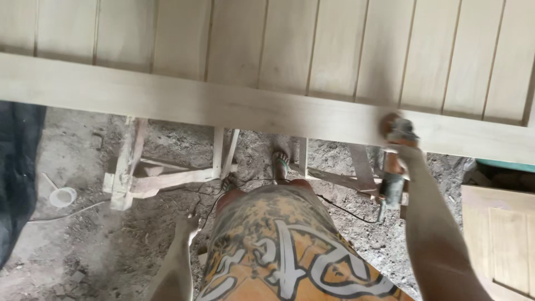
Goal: The person uses a power sander to smooth the surface and edges of a wooden panel, moving the tool across different sections while stabilizing the wood by hand.
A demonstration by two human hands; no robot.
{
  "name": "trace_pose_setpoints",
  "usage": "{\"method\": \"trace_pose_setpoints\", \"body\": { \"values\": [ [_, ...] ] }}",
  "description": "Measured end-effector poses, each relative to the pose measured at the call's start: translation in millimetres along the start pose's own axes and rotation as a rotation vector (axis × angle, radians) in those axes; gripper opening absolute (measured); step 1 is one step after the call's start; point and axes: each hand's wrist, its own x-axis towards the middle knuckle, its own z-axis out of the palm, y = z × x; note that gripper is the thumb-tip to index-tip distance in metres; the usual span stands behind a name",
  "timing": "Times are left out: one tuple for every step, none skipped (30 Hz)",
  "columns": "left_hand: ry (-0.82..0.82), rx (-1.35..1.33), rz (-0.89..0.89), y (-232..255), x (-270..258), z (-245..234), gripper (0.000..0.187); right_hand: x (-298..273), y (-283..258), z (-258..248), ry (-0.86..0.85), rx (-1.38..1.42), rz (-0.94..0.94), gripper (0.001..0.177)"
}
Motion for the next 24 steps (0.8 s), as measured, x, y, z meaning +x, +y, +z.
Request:
{"method": "trace_pose_setpoints", "body": {
  "values": [
    [0.004,0.274,0.182,7,-1,2,0.040,8,3,-21,0.072,0.005,0.054,0.032],
    [0.008,0.545,0.361,15,0,2,0.038,18,2,-40,0.052,0.028,0.062,0.027],
    [0.018,0.413,0.242,23,1,1,0.041,26,4,-65,0.032,0.051,0.071,0.022],
    [0.031,0.271,0.115,30,-3,5,0.045,36,0,-80,0.005,0.078,0.056,0.022],
    [0.045,0.127,-0.010,34,-6,7,0.049,44,-2,-90,-0.024,0.111,0.043,0.023],
    [0.032,0.108,0.060,36,-9,8,0.049,52,-7,-94,-0.065,0.142,0.032,0.024],
    [0.020,0.089,0.130,39,-11,9,0.049,57,-7,-97,-0.105,0.160,0.016,0.025],
    [0.020,0.064,0.194,38,-13,8,0.049,65,-16,-90,-0.160,0.169,-0.010,0.026],
    [0.019,0.122,0.154,37,-13,7,0.048,72,-26,-80,-0.206,0.165,-0.032,0.027],
    [0.000,0.186,0.119,41,-13,8,0.048,70,-28,-66,-0.230,0.144,-0.047,0.027],
    [-0.022,0.249,0.083,38,-16,7,0.048,67,-29,-51,-0.254,0.122,-0.063,0.028],
    [0.002,0.173,0.082,32,-15,7,0.047,63,-35,-39,-0.240,0.070,-0.078,0.029],
    [0.026,0.098,0.081,25,-18,10,0.046,56,-37,-21,-0.216,-0.011,-0.084,0.030],
    [0.060,0.016,0.089,24,-10,7,0.046,51,-49,0,-0.188,-0.090,-0.104,0.032],
    [0.043,0.007,0.080,21,2,-1,0.047,42,-52,25,-0.181,-0.161,-0.112,0.033],
    [0.006,0.000,0.060,12,3,-2,0.048,28,-53,51,-0.182,-0.212,-0.125,0.034],
    [-0.032,-0.006,0.040,1,6,-4,0.050,13,-56,82,-0.189,-0.253,-0.143,0.035],
    [-0.037,-0.056,0.034,-9,7,-5,0.049,-4,-62,114,-0.202,-0.283,-0.179,0.037],
    [-0.043,-0.105,0.028,-21,11,-9,0.048,-23,-69,148,-0.215,-0.299,-0.225,0.037],
    [-0.044,-0.156,0.023,-35,15,-16,0.048,-42,-77,185,-0.229,-0.314,-0.276,0.037],
    [-0.064,-0.159,-0.007,-56,17,-24,0.048,-61,-84,222,-0.244,-0.329,-0.327,0.037],
    [-0.078,-0.174,-0.041,-74,17,-29,0.050,-78,-98,258,-0.264,-0.352,-0.388,0.037],
    [-0.093,-0.189,-0.074,-87,17,-32,0.051,-95,-110,291,-0.286,-0.375,-0.448,0.037],
    [0.000,-0.131,0.002,-101,15,-35,0.045,-110,-127,324,-0.315,-0.407,-0.514,0.037]
  ]
}}
